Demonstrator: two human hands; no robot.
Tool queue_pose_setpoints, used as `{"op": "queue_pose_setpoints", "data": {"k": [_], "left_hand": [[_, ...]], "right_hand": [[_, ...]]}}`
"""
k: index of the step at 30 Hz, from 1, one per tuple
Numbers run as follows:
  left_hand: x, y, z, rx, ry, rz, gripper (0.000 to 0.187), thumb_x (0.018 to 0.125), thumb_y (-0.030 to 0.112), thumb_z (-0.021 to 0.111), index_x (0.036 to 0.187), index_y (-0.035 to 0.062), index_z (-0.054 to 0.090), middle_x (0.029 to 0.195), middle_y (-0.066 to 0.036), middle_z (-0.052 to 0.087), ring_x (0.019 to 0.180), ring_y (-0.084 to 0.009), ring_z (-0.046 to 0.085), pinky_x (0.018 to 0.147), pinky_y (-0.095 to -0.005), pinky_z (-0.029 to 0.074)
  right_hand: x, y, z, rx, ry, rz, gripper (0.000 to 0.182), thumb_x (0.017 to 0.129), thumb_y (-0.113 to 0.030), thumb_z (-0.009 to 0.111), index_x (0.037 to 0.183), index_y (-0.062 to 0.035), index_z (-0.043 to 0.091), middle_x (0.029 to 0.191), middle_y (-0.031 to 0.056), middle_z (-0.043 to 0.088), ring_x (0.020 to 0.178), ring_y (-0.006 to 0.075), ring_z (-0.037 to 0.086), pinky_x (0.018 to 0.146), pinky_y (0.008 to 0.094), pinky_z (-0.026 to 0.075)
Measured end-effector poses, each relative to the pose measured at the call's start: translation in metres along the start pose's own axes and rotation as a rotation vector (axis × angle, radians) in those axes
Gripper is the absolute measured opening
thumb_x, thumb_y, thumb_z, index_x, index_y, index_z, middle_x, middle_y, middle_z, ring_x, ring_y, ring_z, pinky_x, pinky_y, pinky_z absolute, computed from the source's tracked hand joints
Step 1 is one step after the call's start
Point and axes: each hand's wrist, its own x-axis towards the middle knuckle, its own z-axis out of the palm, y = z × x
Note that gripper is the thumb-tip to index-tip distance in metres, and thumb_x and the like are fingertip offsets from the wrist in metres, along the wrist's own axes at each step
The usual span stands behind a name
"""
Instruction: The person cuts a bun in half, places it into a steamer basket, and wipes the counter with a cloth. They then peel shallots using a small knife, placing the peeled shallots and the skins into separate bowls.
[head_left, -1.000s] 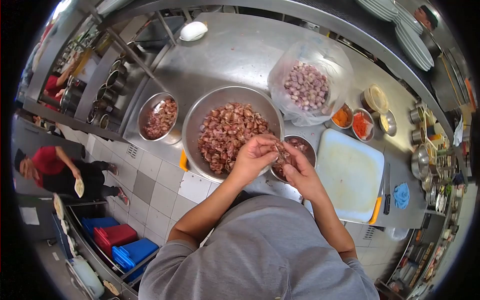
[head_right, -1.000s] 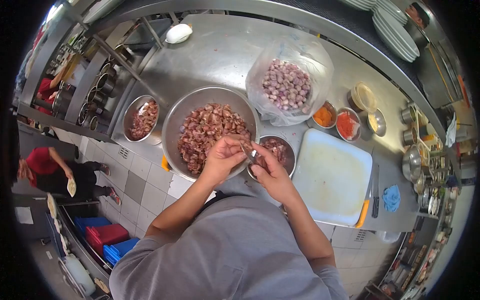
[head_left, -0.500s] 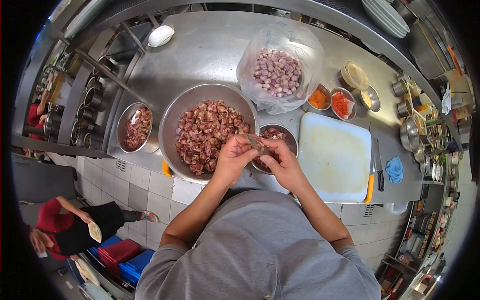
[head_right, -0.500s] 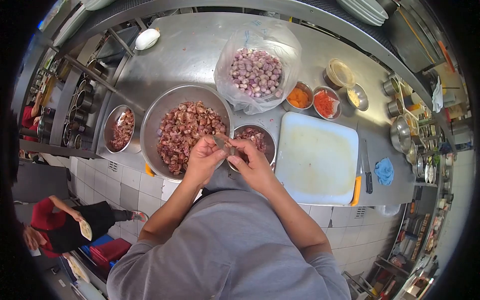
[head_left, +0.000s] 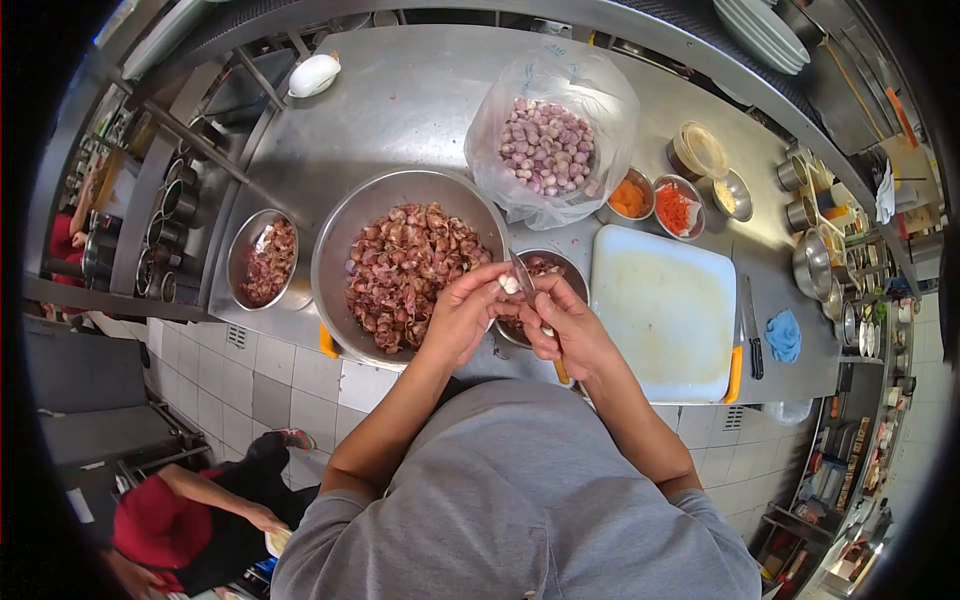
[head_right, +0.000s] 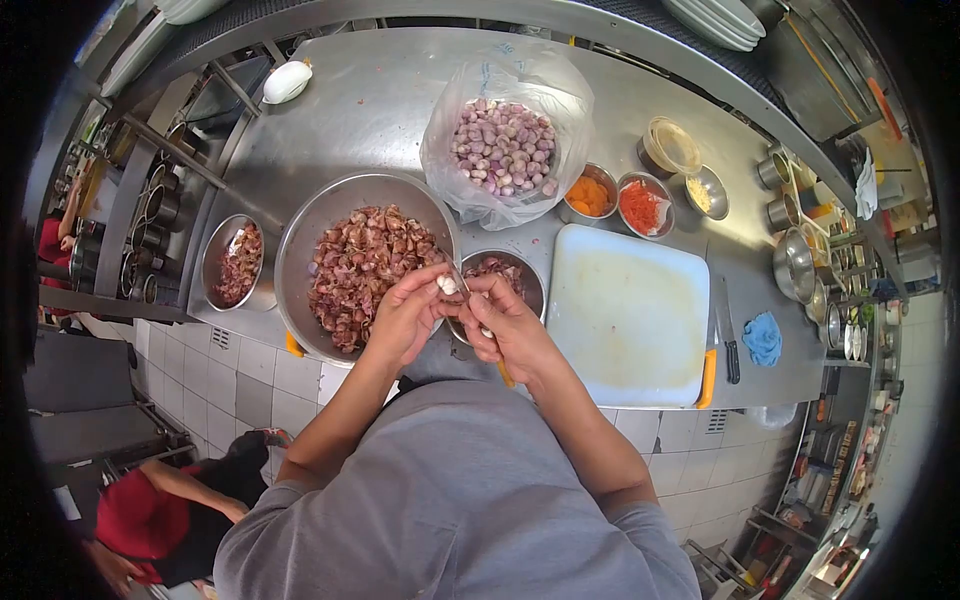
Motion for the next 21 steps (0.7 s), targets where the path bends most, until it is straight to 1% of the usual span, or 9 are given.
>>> {"op": "queue_pose_setpoints", "data": {"k": [3,7,9,12,15,17,18,20,21], "left_hand": [[0.001,-0.003,0.002,0.081,0.071,-0.014,0.03,0.099,0.002,0.048,0.127,-0.0024,0.055,0.113,-0.011,0.065,0.101,-0.0199,0.065,0.085,-0.0322,0.054],[0.001,-0.001,0.007,0.158,0.055,-0.01,0.033,0.096,0.0,0.052,0.129,-0.0015,0.054,0.112,-0.01,0.065,0.099,-0.0183,0.065,0.084,-0.031,0.054],[0.001,0.001,0.012,0.26,-0.032,0.007,0.034,0.093,-0.002,0.057,0.127,-0.0003,0.055,0.111,-0.009,0.065,0.098,-0.0164,0.064,0.084,-0.0299,0.053],[0.003,-0.007,0.003,0.276,0.012,0.015,0.034,0.091,0.0,0.062,0.123,0.0035,0.055,0.109,-0.009,0.065,0.095,-0.0177,0.065,0.083,-0.0321,0.053],[0.006,-0.002,0.002,0.149,0.021,-0.033,0.031,0.09,0.001,0.063,0.119,0.004,0.055,0.105,-0.007,0.065,0.095,-0.0171,0.065,0.082,-0.0299,0.053],[0.005,0.002,0.005,0.137,0.026,-0.044,0.034,0.089,0.002,0.065,0.121,0.0042,0.054,0.104,-0.007,0.065,0.094,-0.0177,0.065,0.079,-0.0284,0.053],[0.005,0.002,0.004,0.137,0.015,-0.053,0.033,0.089,0.002,0.065,0.12,0.004,0.054,0.104,-0.008,0.065,0.093,-0.0179,0.066,0.078,-0.0284,0.054],[0.005,0.001,0.001,0.137,0.0,-0.064,0.032,0.089,0.002,0.065,0.119,0.0039,0.055,0.104,-0.008,0.065,0.093,-0.0181,0.066,0.077,-0.0283,0.054],[0.006,-0.002,-0.001,0.142,-0.012,-0.049,0.031,0.089,0.002,0.065,0.118,0.0037,0.055,0.105,-0.009,0.065,0.092,-0.018,0.066,0.076,-0.0286,0.055]], "right_hand": [[-0.001,-0.002,0.001,0.031,-0.001,0.013,0.023,0.102,-0.029,0.05,0.12,-0.0146,0.047,0.083,0.0012,0.049,0.052,0.0061,0.038,0.042,0.021,0.029],[-0.001,-0.001,-0.003,0.052,-0.001,0.024,0.023,0.102,-0.029,0.05,0.12,-0.0146,0.047,0.083,0.0012,0.05,0.05,0.0062,0.037,0.042,0.0208,0.029],[-0.003,0.0,-0.003,0.045,-0.012,0.024,0.023,0.101,-0.029,0.051,0.119,-0.0144,0.047,0.082,0.0011,0.05,0.05,0.0059,0.037,0.042,0.0208,0.029],[-0.006,-0.002,-0.002,0.039,-0.019,0.04,0.024,0.101,-0.028,0.051,0.119,-0.0128,0.048,0.082,0.0009,0.049,0.049,0.0055,0.036,0.042,0.0212,0.029],[-0.008,-0.007,-0.003,-0.05,0.066,-0.073,0.026,0.1,-0.03,0.053,0.12,-0.0141,0.048,0.08,0.0006,0.047,0.05,0.0055,0.036,0.042,0.0194,0.028],[-0.009,-0.009,-0.007,-0.21,0.163,-0.14,0.033,0.101,-0.017,0.051,0.132,-0.0099,0.045,0.081,-0.0013,0.048,0.056,0.0043,0.039,0.047,0.0199,0.031],[-0.012,-0.009,-0.008,-0.209,0.168,-0.144,0.033,0.101,-0.017,0.051,0.132,-0.0099,0.045,0.081,-0.0013,0.048,0.056,0.0043,0.039,0.047,0.0199,0.031],[-0.016,-0.009,-0.01,-0.53,0.093,-0.186,0.046,0.099,-0.013,0.052,0.144,-0.0096,0.039,0.093,-0.0011,0.051,0.069,0.005,0.046,0.059,0.0204,0.041],[-0.017,-0.007,-0.009,-0.53,0.095,-0.188,0.046,0.099,-0.013,0.052,0.144,-0.0096,0.039,0.093,-0.0011,0.051,0.069,0.005,0.046,0.059,0.0204,0.041]]}}
